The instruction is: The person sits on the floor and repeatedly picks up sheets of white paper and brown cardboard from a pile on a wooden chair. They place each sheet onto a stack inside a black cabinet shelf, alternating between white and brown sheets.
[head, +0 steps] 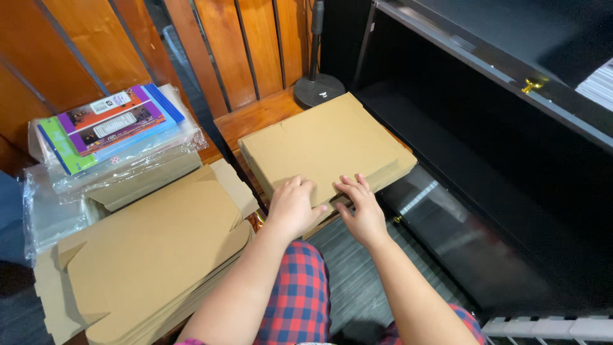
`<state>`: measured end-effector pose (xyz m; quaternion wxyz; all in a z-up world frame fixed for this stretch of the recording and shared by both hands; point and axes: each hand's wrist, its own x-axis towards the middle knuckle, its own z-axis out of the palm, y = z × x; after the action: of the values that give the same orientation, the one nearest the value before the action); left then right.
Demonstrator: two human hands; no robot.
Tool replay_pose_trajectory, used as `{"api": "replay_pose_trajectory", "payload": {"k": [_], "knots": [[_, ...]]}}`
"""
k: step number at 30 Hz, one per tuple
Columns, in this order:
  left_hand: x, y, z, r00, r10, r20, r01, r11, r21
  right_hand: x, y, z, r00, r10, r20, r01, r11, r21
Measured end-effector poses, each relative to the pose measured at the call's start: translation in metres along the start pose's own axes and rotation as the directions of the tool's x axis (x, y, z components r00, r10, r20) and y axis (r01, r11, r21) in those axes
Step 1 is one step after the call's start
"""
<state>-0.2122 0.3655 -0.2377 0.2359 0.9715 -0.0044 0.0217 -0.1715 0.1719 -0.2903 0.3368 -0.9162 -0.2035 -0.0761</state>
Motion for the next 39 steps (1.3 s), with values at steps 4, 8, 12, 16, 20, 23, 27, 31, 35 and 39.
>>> {"api": "replay_pose_trajectory", "payload": {"k": [4, 8, 12, 16, 20, 23, 27, 31, 35, 39], "knots": [[0.0, 0.013, -0.044, 0.994, -0.041, 0.106, 0.043, 0.999, -0.022, -0.002, -0.004, -0.002, 1.0, 0.017, 0.011, -0.017, 1.0, 0.005], [0.009, 0.006, -0.082, 0.978, -0.112, 0.174, 0.128, 0.988, -0.084, -0.005, -0.012, -0.005, 0.999, 0.042, 0.023, -0.042, 0.999, 0.012], [0.058, -0.061, -0.064, 0.97, -0.24, -0.034, 0.239, 0.971, -0.025, -0.005, -0.017, -0.009, 0.997, 0.069, -0.036, -0.064, 0.989, 0.135], [0.109, -0.131, -0.039, 0.941, -0.297, -0.164, 0.301, 0.954, -0.002, -0.002, -0.007, 0.007, 0.949, 0.249, -0.192, -0.115, 0.844, 0.524], [0.122, -0.157, -0.038, 0.908, -0.383, -0.171, 0.377, 0.924, -0.065, -0.002, -0.007, 0.018, 0.864, 0.498, -0.071, -0.222, 0.505, 0.834], [0.128, -0.17, -0.033, 0.904, -0.382, -0.19, 0.373, 0.924, -0.086, -0.007, -0.022, 0.019, 0.861, 0.505, 0.069, -0.246, 0.293, 0.924], [0.126, -0.17, -0.029, 0.897, -0.406, -0.177, 0.388, 0.913, -0.129, -0.016, -0.036, 0.028, 0.865, 0.479, 0.148, -0.278, 0.212, 0.937], [0.107, -0.143, -0.047, 0.896, -0.409, -0.17, 0.394, 0.912, -0.116, -0.017, -0.036, 0.033, 0.863, 0.489, 0.123, -0.264, 0.23, 0.937], [0.11, -0.144, -0.043, 0.894, -0.409, -0.181, 0.383, 0.909, -0.161, -0.017, -0.036, 0.034, 0.859, 0.499, 0.119, -0.263, 0.229, 0.937], [0.111, -0.15, -0.037, 0.897, -0.409, -0.167, 0.39, 0.911, -0.134, -0.017, -0.035, 0.033, 0.848, 0.513, 0.13, -0.276, 0.219, 0.936]]}}
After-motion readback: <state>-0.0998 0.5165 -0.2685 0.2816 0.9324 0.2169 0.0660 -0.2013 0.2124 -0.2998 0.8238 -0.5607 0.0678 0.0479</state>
